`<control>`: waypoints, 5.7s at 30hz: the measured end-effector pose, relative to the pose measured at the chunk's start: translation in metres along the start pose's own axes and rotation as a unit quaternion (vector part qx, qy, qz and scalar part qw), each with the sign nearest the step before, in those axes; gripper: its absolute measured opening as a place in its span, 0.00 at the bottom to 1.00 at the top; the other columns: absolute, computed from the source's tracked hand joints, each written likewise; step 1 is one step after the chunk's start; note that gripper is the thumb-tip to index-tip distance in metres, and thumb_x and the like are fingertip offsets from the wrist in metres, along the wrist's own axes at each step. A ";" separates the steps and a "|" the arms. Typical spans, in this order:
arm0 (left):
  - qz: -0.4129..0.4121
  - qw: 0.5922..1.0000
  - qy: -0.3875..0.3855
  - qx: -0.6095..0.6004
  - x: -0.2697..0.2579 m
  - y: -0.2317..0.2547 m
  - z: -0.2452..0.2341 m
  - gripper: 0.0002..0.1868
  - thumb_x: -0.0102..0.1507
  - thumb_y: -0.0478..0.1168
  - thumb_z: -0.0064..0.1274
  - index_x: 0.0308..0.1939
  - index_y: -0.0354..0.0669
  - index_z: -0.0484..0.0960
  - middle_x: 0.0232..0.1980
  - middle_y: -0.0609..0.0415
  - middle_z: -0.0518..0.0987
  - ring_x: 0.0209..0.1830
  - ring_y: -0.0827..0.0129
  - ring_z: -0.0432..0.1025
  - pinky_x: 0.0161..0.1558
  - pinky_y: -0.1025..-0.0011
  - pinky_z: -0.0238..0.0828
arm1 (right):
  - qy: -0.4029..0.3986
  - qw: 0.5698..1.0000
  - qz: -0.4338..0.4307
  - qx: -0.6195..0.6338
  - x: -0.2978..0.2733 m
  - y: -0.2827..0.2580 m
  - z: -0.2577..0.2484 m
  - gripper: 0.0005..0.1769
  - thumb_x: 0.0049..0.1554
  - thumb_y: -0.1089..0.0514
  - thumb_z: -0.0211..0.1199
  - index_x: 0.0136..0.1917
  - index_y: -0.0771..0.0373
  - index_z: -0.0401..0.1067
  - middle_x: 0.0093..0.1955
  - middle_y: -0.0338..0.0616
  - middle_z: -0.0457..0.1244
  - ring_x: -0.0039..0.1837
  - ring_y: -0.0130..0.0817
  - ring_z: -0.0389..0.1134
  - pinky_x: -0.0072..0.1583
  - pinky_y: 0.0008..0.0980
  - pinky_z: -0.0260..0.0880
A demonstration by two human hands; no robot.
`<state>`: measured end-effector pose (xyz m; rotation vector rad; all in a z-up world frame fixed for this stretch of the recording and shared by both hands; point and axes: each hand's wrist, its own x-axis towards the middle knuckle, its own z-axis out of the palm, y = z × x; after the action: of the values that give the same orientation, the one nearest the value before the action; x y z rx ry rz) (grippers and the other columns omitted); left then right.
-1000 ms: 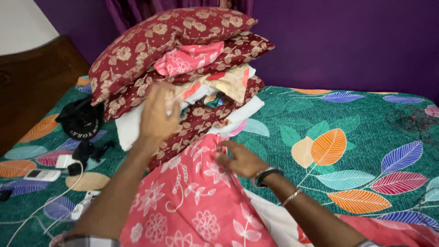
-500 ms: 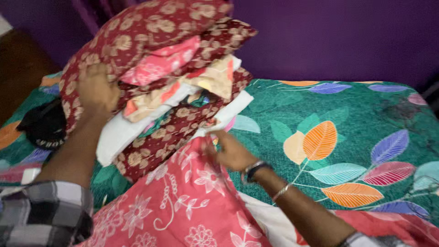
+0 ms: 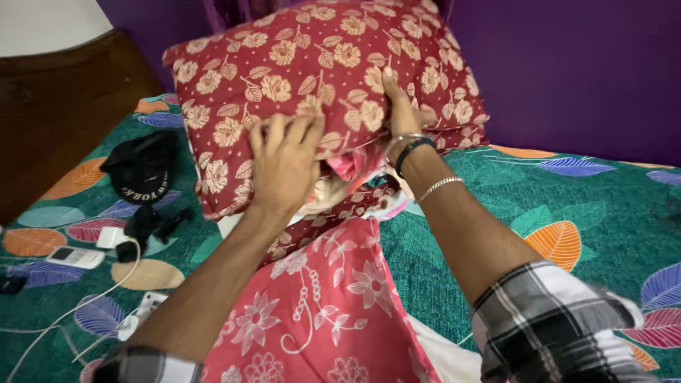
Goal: The person folds floral-patterned pillowcases and a pink cloth by hand on a bed. They smooth each item and stack them on top of other folded items.
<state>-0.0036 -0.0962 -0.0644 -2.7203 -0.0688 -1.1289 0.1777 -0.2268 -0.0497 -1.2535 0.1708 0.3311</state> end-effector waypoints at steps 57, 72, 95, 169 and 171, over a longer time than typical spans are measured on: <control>-0.220 0.959 0.076 -0.164 -0.153 0.000 -0.076 0.24 0.72 0.48 0.48 0.68 0.39 0.73 0.73 0.39 0.70 0.75 0.46 0.63 0.73 0.42 0.50 | -0.183 0.980 -0.041 -0.067 -0.125 0.097 -0.128 0.43 0.45 0.50 0.73 0.69 0.56 0.57 0.62 0.41 0.64 0.61 0.34 0.67 0.54 0.40 0.68; -0.555 0.795 -0.243 -0.037 -0.497 -0.148 -0.012 0.45 0.69 0.71 0.41 0.64 0.29 0.77 0.62 0.23 0.75 0.64 0.30 0.67 0.65 0.41 0.59 | -0.221 0.906 -0.004 -0.360 -0.216 0.140 -0.177 0.53 0.46 0.33 0.71 0.73 0.64 0.58 0.58 0.53 0.67 0.55 0.39 0.73 0.55 0.36 0.75; -0.607 0.657 0.009 -0.448 -0.311 -0.102 -0.189 0.31 0.68 0.52 0.51 0.70 0.38 0.71 0.57 0.42 0.78 0.51 0.51 0.75 0.50 0.52 0.74 | -0.136 0.946 -0.125 -0.268 -0.277 0.088 -0.192 0.27 0.56 0.52 0.68 0.65 0.64 0.69 0.51 0.50 0.71 0.49 0.38 0.71 0.52 0.38 0.72; 0.045 0.741 -0.382 -0.550 -0.027 0.522 0.027 0.48 0.58 0.55 0.65 0.74 0.43 0.56 0.60 0.39 0.74 0.58 0.48 0.73 0.59 0.48 0.71 | 0.164 0.852 -0.179 -0.464 -0.211 0.154 -0.531 0.14 0.51 0.58 0.65 0.50 0.67 0.71 0.40 0.57 0.68 0.45 0.53 0.70 0.46 0.49 0.68; 0.113 0.766 -0.390 -0.498 -0.036 0.528 0.023 0.46 0.56 0.48 0.63 0.77 0.58 0.59 0.60 0.39 0.70 0.59 0.47 0.69 0.57 0.49 0.72 | 0.174 0.829 -0.129 -0.516 -0.216 0.154 -0.516 0.17 0.53 0.55 0.64 0.51 0.67 0.69 0.43 0.63 0.68 0.48 0.60 0.70 0.50 0.53 0.68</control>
<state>0.0490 -0.6080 -0.1906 -3.7187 0.9772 0.2684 -0.0497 -0.7079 -0.2808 -2.3930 0.1262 -0.0894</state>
